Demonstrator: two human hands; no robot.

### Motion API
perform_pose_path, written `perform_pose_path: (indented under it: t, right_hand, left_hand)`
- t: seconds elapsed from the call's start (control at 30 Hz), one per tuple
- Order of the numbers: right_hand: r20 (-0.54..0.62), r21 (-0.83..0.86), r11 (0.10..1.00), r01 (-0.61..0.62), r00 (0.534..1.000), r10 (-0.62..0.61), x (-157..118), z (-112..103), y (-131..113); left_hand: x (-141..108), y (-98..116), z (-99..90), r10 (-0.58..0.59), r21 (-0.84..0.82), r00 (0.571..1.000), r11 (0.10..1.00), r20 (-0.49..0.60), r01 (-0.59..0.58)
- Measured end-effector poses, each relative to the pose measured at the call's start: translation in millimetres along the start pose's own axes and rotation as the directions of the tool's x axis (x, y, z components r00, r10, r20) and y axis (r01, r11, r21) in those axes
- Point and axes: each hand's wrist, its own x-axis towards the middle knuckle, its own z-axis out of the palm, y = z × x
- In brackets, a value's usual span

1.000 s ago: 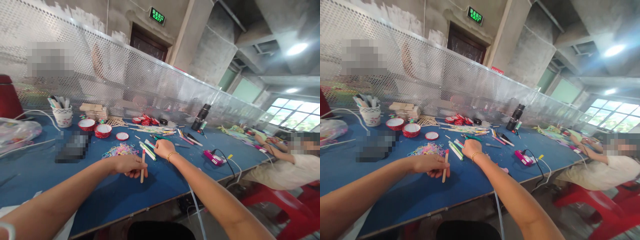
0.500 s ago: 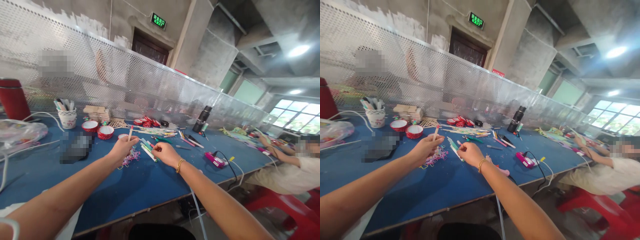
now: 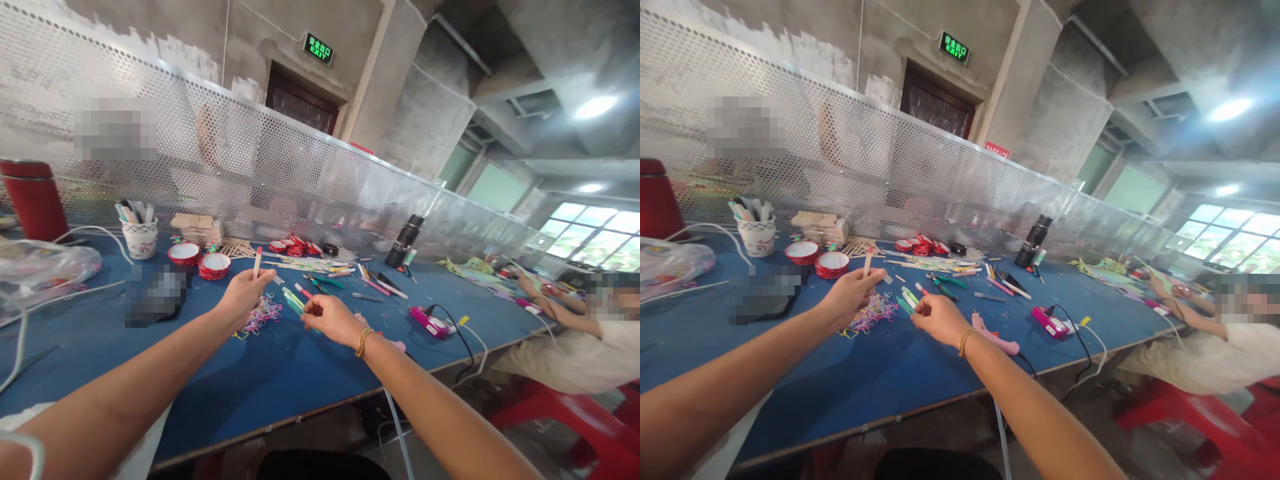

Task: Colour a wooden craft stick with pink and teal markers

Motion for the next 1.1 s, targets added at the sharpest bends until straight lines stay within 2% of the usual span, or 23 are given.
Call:
perform_pose_path:
  t: [0.1, 0.2, 0.27, 0.33, 0.47, 0.63, 0.7, 0.77, 0.83, 0.9, 1.1]
  right_hand:
    - [0.069, 0.251, 0.961, -0.116, 0.992, 0.102, 0.6, -0.2, 4.2]
    - [0.056, 0.541, 0.808, -0.234, 0.968, 0.243, 5.7, 0.9, 2.1]
    - [0.015, 0.632, 0.738, -0.236, 0.956, 0.293, 10.8, 1.9, -3.6]
    - [-0.028, 0.636, 0.747, -0.195, 0.961, 0.274, 16.0, 3.5, -11.2]
    - [-0.030, 0.463, 0.875, -0.141, 0.984, 0.174, 23.7, 11.0, -24.4]
    - [-0.028, 0.343, 0.937, -0.072, 0.996, 0.087, 32.5, 17.4, -21.6]
    - [-0.073, 0.242, 0.968, -0.064, 0.994, 0.084, 40.3, 12.3, -13.1]
    - [-0.190, 0.044, 0.997, -0.071, 0.979, 0.078, 50.3, 3.0, -2.1]
    - [-0.253, -0.272, 0.950, -0.152, 0.964, 0.082, 60.5, -6.5, 9.3]
    - [-0.270, -0.451, 0.862, -0.232, 0.956, 0.116, 68.7, -12.1, 19.0]
    - [-0.263, -0.634, 0.719, -0.284, 0.954, 0.146, 80.7, 0.5, 33.0]
  left_hand:
    - [1.1, -0.4, -1.7, 0.012, -0.066, 1.000, 0.998, 0.025, -0.011]
    - [-0.7, -1.1, -1.5, -0.009, -0.045, 0.997, 0.999, 0.073, 0.012]
    - [-3.0, -1.4, -0.1, -0.046, -0.002, 0.994, 0.999, 0.104, 0.046]
    - [-5.2, -1.7, 1.8, -0.081, 0.052, 0.988, 0.996, 0.135, 0.074]
    - [-7.0, -3.3, 4.4, -0.091, 0.124, 0.982, 0.990, 0.167, 0.071]
    - [-5.4, -4.7, 4.3, -0.090, 0.147, 0.982, 0.987, 0.164, 0.066]
    - [-4.5, -4.0, 3.6, -0.085, 0.106, 0.986, 0.992, 0.145, 0.070]
    - [-3.7, -2.4, 3.0, -0.075, 0.024, 0.990, 0.997, 0.121, 0.072]
    - [-3.4, 0.0, 2.8, -0.086, -0.053, 0.994, 0.995, 0.074, 0.090]
    - [-4.0, 2.6, 3.1, -0.111, -0.101, 0.994, 0.989, 0.023, 0.112]
    - [-5.7, 4.2, 4.5, -0.108, -0.154, 0.994, 0.982, 0.031, 0.111]
